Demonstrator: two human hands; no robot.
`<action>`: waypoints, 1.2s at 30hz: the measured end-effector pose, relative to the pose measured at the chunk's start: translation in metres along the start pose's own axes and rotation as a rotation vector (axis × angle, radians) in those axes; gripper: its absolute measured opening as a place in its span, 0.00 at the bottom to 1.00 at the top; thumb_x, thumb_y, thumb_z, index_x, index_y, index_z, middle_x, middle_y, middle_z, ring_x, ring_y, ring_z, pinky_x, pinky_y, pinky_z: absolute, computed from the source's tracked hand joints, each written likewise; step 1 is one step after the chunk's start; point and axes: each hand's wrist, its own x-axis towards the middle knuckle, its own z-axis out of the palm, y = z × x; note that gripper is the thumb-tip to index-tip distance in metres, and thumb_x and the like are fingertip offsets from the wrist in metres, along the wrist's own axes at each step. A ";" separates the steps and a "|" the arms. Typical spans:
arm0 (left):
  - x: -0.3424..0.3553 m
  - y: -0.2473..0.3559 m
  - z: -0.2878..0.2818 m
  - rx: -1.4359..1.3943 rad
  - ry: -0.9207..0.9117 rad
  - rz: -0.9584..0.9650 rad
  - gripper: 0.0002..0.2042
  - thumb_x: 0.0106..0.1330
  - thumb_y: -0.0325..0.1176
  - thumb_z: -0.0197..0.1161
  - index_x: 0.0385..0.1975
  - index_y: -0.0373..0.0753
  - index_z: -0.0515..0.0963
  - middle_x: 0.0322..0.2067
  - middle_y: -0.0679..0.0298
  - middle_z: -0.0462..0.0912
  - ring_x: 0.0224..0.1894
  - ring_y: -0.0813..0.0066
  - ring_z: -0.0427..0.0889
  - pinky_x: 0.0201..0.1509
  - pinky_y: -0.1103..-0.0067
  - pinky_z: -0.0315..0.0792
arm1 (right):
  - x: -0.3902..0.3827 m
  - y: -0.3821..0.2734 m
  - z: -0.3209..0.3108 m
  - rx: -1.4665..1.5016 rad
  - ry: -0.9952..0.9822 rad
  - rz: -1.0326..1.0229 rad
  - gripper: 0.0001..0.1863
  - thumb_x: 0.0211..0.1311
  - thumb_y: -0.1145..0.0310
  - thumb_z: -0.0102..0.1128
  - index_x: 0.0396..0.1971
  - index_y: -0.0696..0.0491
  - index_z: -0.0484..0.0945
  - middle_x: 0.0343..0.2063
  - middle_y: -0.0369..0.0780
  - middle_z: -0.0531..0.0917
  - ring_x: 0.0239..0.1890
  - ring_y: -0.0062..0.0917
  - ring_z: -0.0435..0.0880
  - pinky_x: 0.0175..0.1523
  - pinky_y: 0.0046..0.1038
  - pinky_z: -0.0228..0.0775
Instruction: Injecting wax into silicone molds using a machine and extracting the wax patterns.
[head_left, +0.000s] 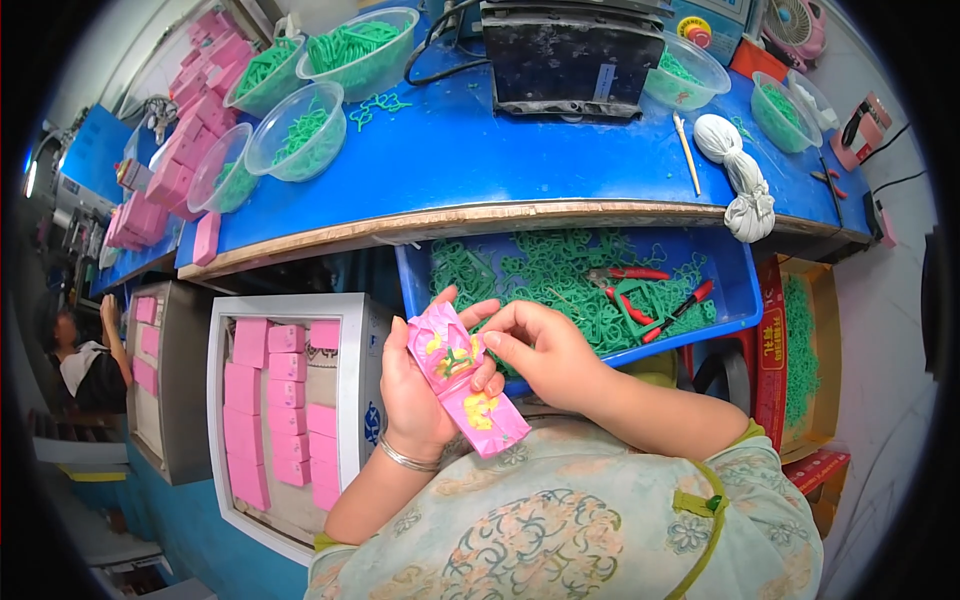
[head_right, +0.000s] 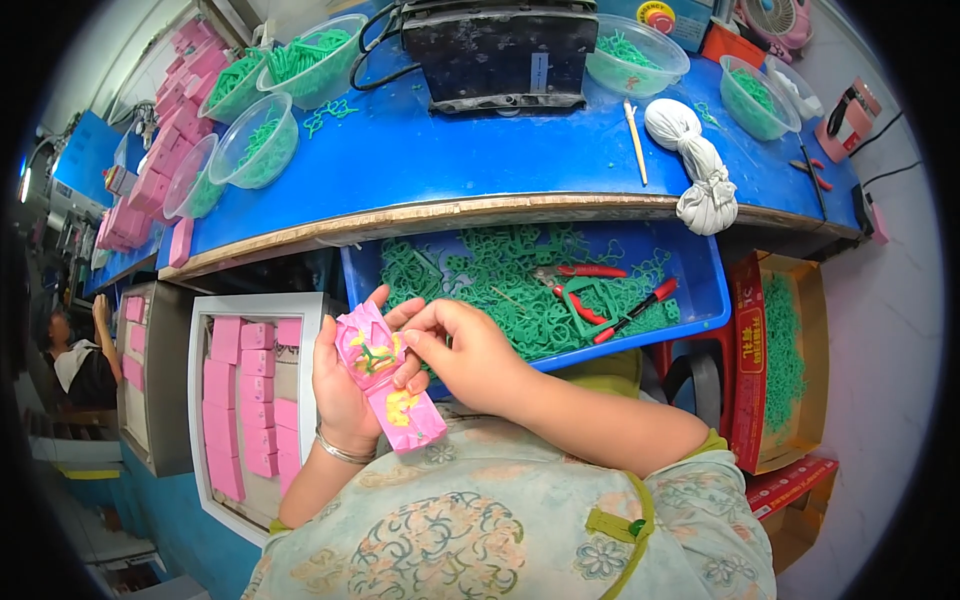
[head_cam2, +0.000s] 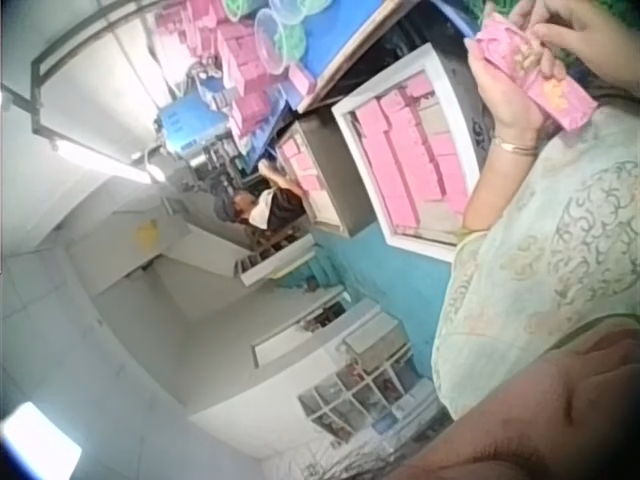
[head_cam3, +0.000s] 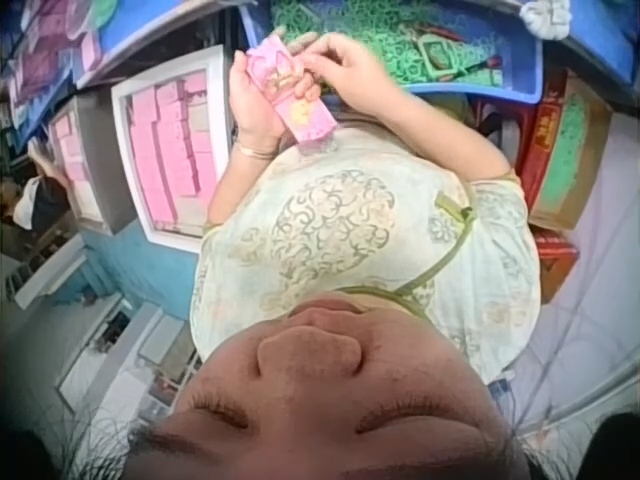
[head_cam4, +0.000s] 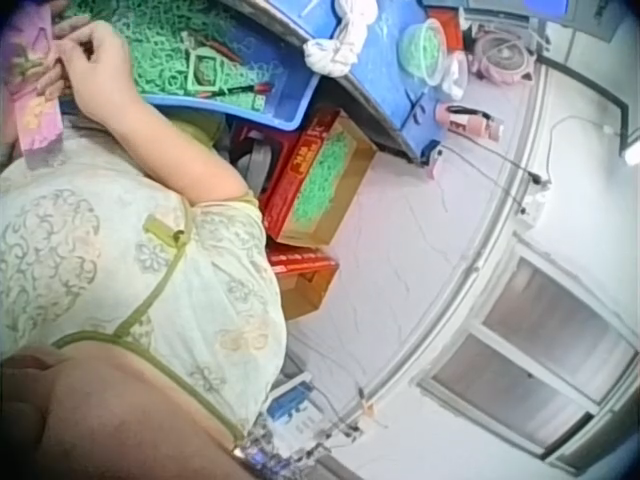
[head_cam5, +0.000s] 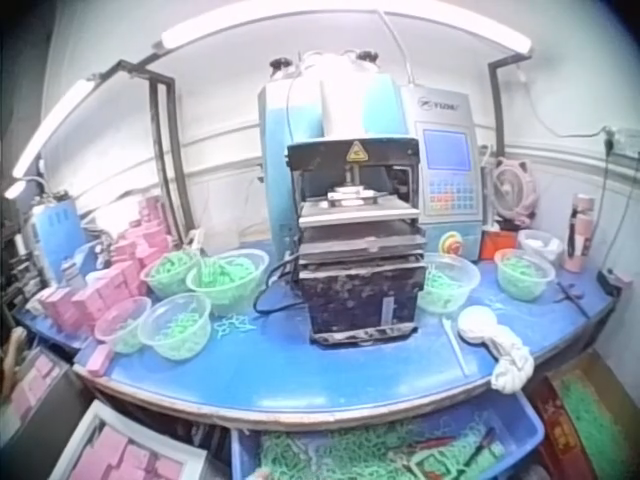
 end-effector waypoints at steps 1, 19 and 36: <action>-0.001 0.000 0.003 -0.011 0.004 0.018 0.28 0.66 0.56 0.30 0.54 0.42 0.59 0.32 0.55 0.74 0.18 0.68 0.69 0.23 0.70 0.65 | 0.001 0.002 0.003 0.556 -0.058 0.409 0.08 0.57 0.72 0.55 0.36 0.57 0.73 0.28 0.36 0.74 0.33 0.19 0.73 0.39 0.23 0.67; 0.007 -0.007 -0.022 1.213 -0.129 0.303 0.44 0.43 0.33 0.72 0.60 0.38 0.52 0.50 0.61 0.67 0.51 0.75 0.68 0.53 0.78 0.65 | 0.008 -0.041 -0.003 -0.493 -0.066 -0.545 0.09 0.41 0.69 0.65 0.22 0.52 0.74 0.32 0.38 0.71 0.38 0.33 0.70 0.44 0.33 0.61; -0.003 -0.007 -0.019 0.394 -0.071 0.185 0.38 0.62 0.64 0.32 0.60 0.34 0.54 0.52 0.56 0.68 0.54 0.67 0.68 0.57 0.71 0.64 | 0.001 -0.037 -0.002 -0.481 -0.035 -0.426 0.07 0.47 0.71 0.61 0.27 0.52 0.73 0.28 0.37 0.73 0.36 0.33 0.71 0.45 0.33 0.60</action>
